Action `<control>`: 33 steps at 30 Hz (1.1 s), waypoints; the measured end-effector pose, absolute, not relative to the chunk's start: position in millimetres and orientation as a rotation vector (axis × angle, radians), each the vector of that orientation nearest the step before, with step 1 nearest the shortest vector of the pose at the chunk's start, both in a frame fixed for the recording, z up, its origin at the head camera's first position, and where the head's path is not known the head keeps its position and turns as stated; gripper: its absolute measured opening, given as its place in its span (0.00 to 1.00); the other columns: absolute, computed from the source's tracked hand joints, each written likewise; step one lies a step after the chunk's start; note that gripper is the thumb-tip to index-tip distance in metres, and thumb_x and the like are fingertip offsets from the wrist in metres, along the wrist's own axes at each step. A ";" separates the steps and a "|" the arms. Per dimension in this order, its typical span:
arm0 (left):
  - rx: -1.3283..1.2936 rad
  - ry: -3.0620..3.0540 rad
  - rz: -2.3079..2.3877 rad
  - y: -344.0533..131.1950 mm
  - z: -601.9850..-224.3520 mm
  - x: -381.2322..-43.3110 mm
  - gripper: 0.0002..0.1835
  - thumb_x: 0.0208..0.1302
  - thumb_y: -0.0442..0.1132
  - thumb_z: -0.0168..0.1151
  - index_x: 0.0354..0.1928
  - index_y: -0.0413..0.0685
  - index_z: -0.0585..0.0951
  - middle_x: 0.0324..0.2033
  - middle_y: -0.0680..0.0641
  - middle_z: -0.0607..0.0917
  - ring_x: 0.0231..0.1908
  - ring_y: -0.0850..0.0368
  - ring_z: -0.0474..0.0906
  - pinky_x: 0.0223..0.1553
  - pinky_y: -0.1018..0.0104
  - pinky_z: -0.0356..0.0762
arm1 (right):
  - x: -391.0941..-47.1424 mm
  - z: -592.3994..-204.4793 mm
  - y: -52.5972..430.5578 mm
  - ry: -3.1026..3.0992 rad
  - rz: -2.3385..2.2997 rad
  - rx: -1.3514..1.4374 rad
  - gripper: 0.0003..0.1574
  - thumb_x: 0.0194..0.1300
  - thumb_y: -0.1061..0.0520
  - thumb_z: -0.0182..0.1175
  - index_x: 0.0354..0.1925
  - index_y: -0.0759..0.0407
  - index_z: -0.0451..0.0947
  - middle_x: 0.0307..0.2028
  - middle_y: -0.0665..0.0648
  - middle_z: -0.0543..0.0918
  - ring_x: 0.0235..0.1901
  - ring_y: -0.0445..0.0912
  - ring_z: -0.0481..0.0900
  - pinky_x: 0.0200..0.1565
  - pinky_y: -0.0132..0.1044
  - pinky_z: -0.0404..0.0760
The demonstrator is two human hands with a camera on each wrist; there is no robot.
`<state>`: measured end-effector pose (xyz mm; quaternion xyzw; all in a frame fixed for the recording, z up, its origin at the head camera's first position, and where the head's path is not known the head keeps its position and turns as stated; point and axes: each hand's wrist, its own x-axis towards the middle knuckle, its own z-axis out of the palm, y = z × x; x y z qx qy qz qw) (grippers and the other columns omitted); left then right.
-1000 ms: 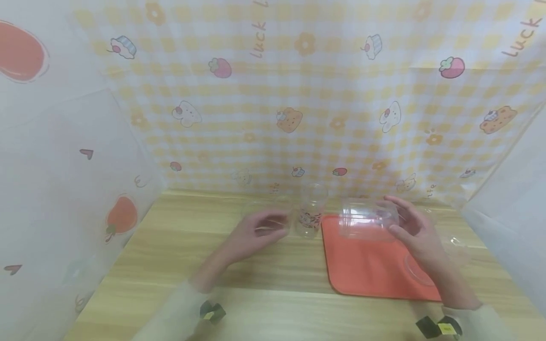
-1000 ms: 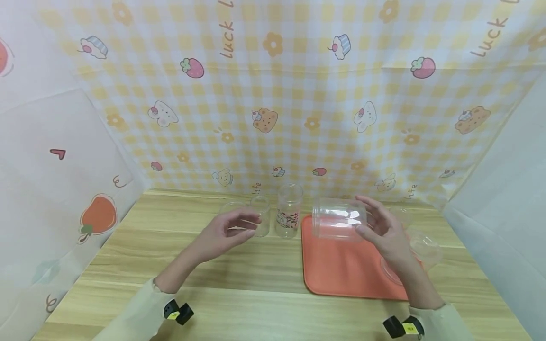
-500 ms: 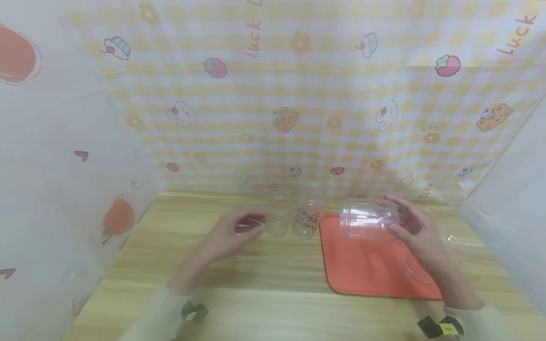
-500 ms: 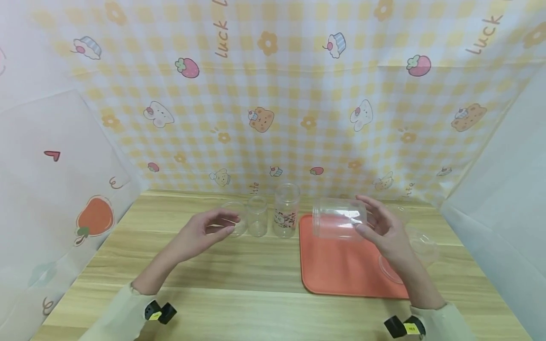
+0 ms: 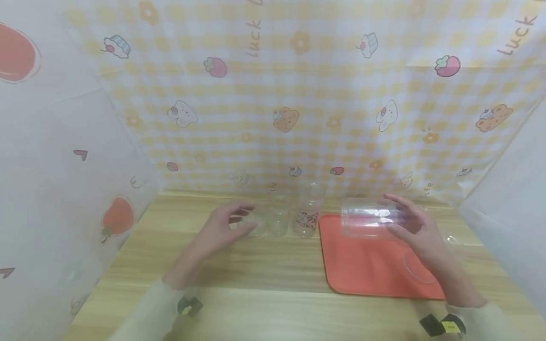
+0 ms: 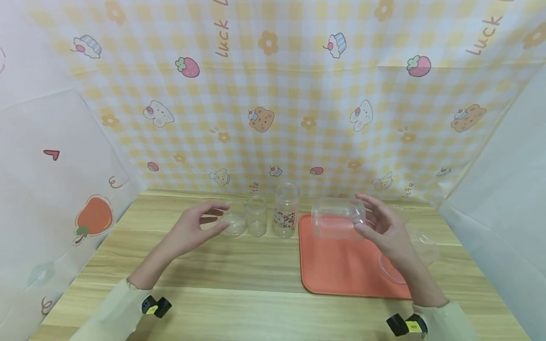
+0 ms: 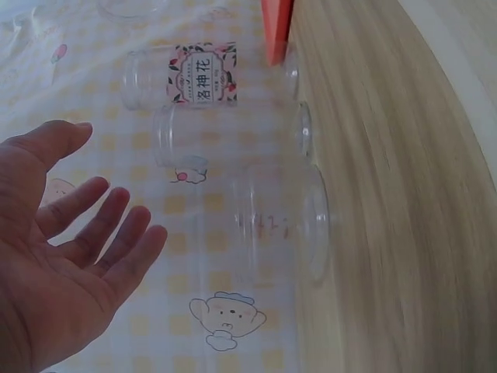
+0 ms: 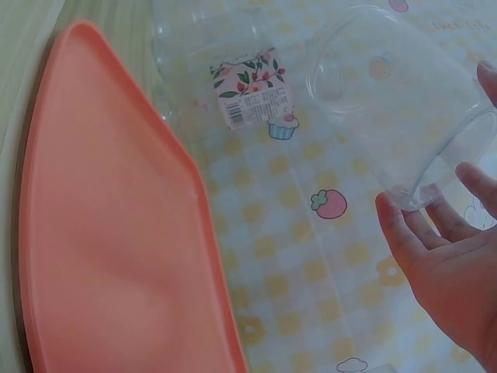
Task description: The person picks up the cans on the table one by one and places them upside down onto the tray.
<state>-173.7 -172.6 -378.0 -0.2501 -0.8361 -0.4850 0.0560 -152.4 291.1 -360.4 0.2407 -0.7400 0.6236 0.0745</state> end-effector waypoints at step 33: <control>-0.726 -2.915 -0.836 -162.3 -387.1 -223.9 0.44 0.61 0.53 0.74 0.71 0.37 0.69 0.68 0.34 0.71 0.67 0.36 0.65 0.68 0.41 0.63 | -157.2 -349.0 293.0 -2.239 1.818 0.898 0.45 0.59 0.84 0.60 0.72 0.70 0.62 0.69 0.61 0.71 0.64 0.46 0.73 0.60 0.33 0.76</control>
